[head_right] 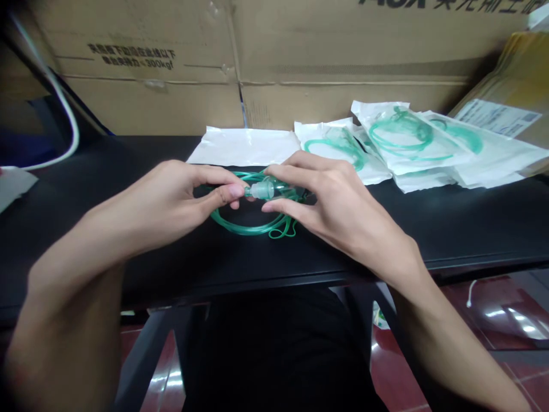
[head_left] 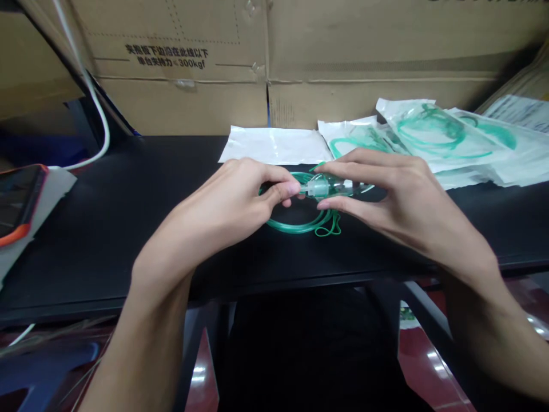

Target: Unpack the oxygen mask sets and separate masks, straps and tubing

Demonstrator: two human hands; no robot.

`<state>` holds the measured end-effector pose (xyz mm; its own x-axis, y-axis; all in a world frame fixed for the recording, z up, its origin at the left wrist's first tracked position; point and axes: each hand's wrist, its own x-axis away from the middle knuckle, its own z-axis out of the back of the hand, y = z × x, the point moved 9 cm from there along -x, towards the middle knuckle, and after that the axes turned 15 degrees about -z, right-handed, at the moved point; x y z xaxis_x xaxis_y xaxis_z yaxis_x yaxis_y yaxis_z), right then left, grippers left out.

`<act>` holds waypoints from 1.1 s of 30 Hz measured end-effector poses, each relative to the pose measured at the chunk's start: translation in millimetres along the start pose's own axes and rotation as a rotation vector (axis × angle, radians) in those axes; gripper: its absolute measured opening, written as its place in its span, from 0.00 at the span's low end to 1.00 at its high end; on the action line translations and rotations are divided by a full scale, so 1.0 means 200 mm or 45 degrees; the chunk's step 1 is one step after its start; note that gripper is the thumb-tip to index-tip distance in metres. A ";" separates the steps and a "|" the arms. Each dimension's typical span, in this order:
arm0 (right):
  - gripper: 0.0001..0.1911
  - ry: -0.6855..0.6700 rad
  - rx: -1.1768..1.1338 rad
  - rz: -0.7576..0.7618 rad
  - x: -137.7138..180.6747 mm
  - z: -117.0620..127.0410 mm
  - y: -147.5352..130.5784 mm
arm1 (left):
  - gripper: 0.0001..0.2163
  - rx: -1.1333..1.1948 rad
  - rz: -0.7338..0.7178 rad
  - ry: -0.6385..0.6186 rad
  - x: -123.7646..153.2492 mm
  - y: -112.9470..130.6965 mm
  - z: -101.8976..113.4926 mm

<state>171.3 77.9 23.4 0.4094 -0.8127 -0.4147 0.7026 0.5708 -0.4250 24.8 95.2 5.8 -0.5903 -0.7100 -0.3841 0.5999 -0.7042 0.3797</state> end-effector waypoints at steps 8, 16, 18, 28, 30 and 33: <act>0.17 0.034 -0.009 -0.015 0.00 0.01 0.01 | 0.09 -0.073 0.000 0.090 -0.01 0.03 0.03; 0.10 -0.051 -0.107 -0.179 -0.02 -0.02 0.03 | 0.09 -0.143 -0.011 0.108 -0.01 0.04 0.05; 0.10 -0.114 -0.143 -0.255 -0.03 -0.03 0.06 | 0.09 -0.147 -0.010 0.108 -0.01 0.04 0.05; 0.12 -0.332 -0.434 -0.606 -0.03 -0.10 0.19 | 0.09 -0.120 -0.063 0.136 0.00 0.09 0.07; 0.15 -0.357 -0.446 -0.654 -0.02 -0.11 0.20 | 0.07 -0.102 -0.035 0.162 0.00 0.08 0.08; 0.18 -0.452 -0.505 -0.643 -0.01 -0.13 0.18 | 0.06 -0.078 -0.068 0.177 0.00 0.09 0.08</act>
<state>181.1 103.3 -12.3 0.3028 -0.9386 0.1655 0.6194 0.0618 -0.7826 27.3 82.7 26.4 -0.5443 -0.6610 -0.5166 0.6040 -0.7361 0.3054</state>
